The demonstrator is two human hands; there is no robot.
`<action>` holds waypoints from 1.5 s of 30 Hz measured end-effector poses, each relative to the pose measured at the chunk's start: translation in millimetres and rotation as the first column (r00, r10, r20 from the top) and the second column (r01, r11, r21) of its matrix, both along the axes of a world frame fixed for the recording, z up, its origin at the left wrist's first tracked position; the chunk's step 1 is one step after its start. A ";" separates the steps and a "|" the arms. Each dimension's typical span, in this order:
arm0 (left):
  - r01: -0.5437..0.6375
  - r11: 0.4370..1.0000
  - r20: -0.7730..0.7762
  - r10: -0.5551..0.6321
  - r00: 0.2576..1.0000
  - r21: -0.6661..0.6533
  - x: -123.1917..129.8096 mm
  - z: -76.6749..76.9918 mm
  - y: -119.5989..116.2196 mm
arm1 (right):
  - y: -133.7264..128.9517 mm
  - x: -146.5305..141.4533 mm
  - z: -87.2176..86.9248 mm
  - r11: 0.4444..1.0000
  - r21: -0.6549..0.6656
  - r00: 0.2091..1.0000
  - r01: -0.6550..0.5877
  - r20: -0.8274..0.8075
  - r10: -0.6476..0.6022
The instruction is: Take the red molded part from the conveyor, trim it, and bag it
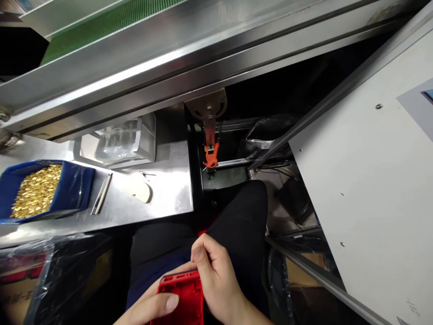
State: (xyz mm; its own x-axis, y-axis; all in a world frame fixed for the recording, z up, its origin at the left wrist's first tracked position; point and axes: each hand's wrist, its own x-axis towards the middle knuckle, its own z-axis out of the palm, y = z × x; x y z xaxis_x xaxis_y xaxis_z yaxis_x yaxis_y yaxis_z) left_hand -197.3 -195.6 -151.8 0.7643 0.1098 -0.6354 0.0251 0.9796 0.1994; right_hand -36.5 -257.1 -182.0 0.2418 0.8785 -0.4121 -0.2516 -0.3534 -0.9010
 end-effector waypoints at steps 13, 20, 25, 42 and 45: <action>-0.003 1.000 0.002 0.003 1.000 -0.006 -4.2 -6.0 1.4 | -2.5 -0.5 -0.8 0.999 0.049 1.000 0.017 0.018 -0.018; 0.014 1.000 0.007 -0.014 1.000 -0.010 -2.5 -6.0 0.9 | -1.5 -0.4 0.1 0.998 0.056 1.000 -0.019 0.013 0.018; -0.017 1.000 0.024 0.017 1.000 -0.015 -4.6 -10.1 -0.7 | -2.5 -1.7 -0.3 1.000 0.019 0.999 0.022 0.043 -0.022; -0.049 0.999 0.021 0.049 0.999 -0.017 -8.4 -18.2 -5.1 | -9.1 -0.8 1.4 0.999 0.035 0.974 0.002 0.226 -0.010; -0.064 0.998 0.032 0.064 0.997 -0.004 -8.8 -18.3 -7.0 | -12.3 1.3 -1.3 0.992 0.078 0.899 0.101 0.419 -0.124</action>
